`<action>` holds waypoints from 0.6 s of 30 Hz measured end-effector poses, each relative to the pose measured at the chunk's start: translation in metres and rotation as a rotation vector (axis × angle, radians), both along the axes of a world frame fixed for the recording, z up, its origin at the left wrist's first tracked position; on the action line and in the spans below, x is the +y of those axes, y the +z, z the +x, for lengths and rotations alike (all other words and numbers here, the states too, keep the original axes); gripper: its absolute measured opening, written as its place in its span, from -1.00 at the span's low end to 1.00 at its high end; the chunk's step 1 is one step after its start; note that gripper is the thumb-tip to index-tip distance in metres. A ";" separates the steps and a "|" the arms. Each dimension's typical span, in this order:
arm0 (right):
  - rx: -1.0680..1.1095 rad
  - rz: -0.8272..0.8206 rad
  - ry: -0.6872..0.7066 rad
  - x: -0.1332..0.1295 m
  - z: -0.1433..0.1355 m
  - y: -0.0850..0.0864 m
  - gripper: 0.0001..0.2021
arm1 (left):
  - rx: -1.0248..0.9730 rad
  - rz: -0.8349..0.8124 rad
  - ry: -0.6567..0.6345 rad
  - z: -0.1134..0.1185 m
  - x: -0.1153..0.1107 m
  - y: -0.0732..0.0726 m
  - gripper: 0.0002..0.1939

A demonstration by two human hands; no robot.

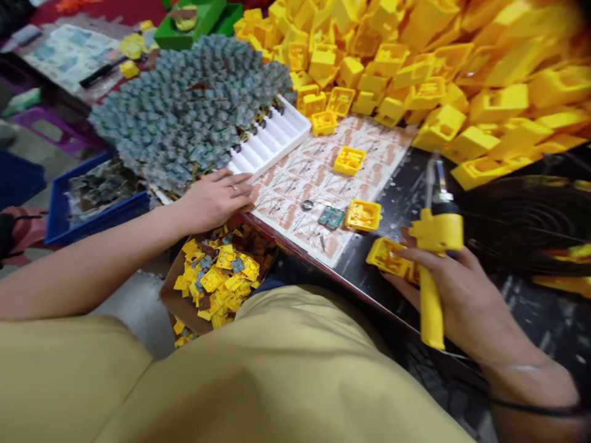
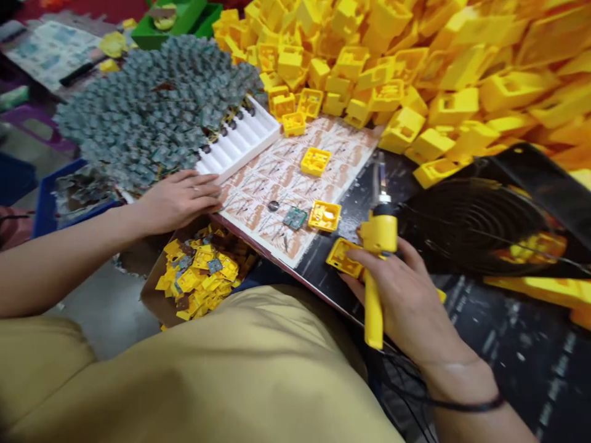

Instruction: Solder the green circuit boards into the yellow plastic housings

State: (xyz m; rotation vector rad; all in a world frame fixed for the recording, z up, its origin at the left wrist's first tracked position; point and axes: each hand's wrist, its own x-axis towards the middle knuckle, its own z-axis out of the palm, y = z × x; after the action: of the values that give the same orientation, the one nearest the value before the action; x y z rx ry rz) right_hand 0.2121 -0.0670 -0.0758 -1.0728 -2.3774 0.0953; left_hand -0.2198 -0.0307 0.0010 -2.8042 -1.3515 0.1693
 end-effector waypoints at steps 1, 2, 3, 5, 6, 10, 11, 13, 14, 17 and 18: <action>0.010 0.024 0.015 0.001 -0.003 0.003 -0.72 | -0.097 0.002 0.064 0.000 0.001 -0.002 -0.69; 0.015 0.044 0.013 0.001 -0.006 0.005 -0.68 | -0.199 0.013 0.138 0.002 0.003 -0.002 -0.70; 0.024 0.068 0.001 0.002 -0.009 0.007 -0.63 | -0.295 0.021 0.233 0.004 0.006 0.000 -0.70; 0.036 0.105 -0.036 0.000 -0.015 0.010 -0.56 | -0.463 0.004 0.455 0.008 0.012 0.009 -0.68; 0.037 0.116 -0.047 -0.001 -0.018 0.011 -0.55 | -0.550 -0.023 0.551 0.010 0.017 0.015 -0.67; 0.014 0.112 -0.047 -0.006 -0.028 0.013 -0.58 | -0.956 -0.154 0.649 0.022 0.039 0.038 -0.71; 0.016 0.113 -0.051 -0.006 -0.029 0.013 -0.56 | -0.993 -0.195 0.584 0.029 0.044 0.041 -0.68; 0.026 0.119 -0.068 -0.006 -0.030 0.013 -0.50 | -0.909 -0.379 0.403 0.049 0.052 0.041 -0.53; 0.031 0.123 -0.077 -0.006 -0.030 0.013 -0.50 | -0.806 -0.508 0.283 0.062 0.054 0.039 -0.53; 0.035 0.127 -0.085 -0.006 -0.031 0.013 -0.57 | -0.359 -0.723 -0.098 0.108 0.049 0.023 -0.74; 0.039 0.127 -0.081 -0.007 -0.030 0.015 -0.58 | -0.200 -0.666 -0.183 0.121 0.045 0.018 -0.75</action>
State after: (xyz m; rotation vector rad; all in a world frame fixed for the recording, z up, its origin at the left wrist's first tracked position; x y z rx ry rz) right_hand 0.1821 -0.0739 -0.0606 -1.0943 -2.2692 -0.0617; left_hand -0.0986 0.0143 0.0192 -3.5611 -1.2345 0.4117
